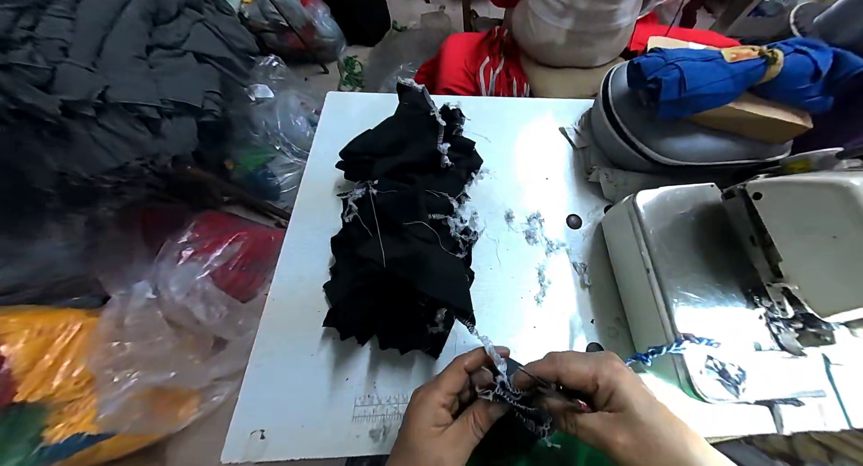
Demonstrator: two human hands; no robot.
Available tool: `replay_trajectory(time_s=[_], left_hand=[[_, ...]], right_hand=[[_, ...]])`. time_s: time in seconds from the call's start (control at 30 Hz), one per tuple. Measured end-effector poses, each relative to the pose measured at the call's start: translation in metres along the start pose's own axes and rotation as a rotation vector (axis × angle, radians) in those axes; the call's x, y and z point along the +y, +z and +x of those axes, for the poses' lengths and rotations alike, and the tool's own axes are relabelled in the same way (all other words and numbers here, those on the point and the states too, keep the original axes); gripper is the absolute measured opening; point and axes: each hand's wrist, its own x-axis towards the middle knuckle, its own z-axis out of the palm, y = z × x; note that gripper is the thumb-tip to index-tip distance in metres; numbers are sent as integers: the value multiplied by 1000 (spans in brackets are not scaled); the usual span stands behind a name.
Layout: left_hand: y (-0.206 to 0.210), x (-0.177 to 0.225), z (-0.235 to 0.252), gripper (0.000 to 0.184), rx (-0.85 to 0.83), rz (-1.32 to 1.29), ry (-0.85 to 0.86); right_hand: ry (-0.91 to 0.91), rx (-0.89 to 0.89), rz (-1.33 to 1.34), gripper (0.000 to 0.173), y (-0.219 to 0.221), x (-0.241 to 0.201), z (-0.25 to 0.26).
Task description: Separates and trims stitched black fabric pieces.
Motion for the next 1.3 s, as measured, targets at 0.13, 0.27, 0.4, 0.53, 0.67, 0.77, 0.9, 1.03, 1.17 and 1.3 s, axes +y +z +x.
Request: replay_trajectory(time_s=[0.13,0.27,0.4,0.53,0.67,0.77,0.9,1.03,1.17,1.3], left_hand=[[-9,-5,3,18,-84,149,127],[-11,-4,10,16,-109,221,220],[-2,2,16,16,-105,217,201],[7,0,21,19,13,141,141],[6,-1,24,23,-4,39,125],[6,0,24,24,-13,-2,116],[8,0,25,24,3,-40,114],[10,0,25,24,0,-67,111],[12,-1,25,25,-47,-40,104],[12,-4,24,25,-69,-31,99]], right_hand=[[-66,-30,-3,23,-5,2,0],[29,65,-8,21,-18,4,-5],[118,286,-48,20,-34,11,-15],[180,545,-55,22,-40,18,-28],[216,208,329,65,-37,4,-46],[293,-4,447,60,-22,4,-49],[424,-47,463,45,-19,12,-46],[469,-55,503,41,-20,13,-41],[422,10,541,34,-19,15,-33],[321,179,603,25,-18,18,-27]])
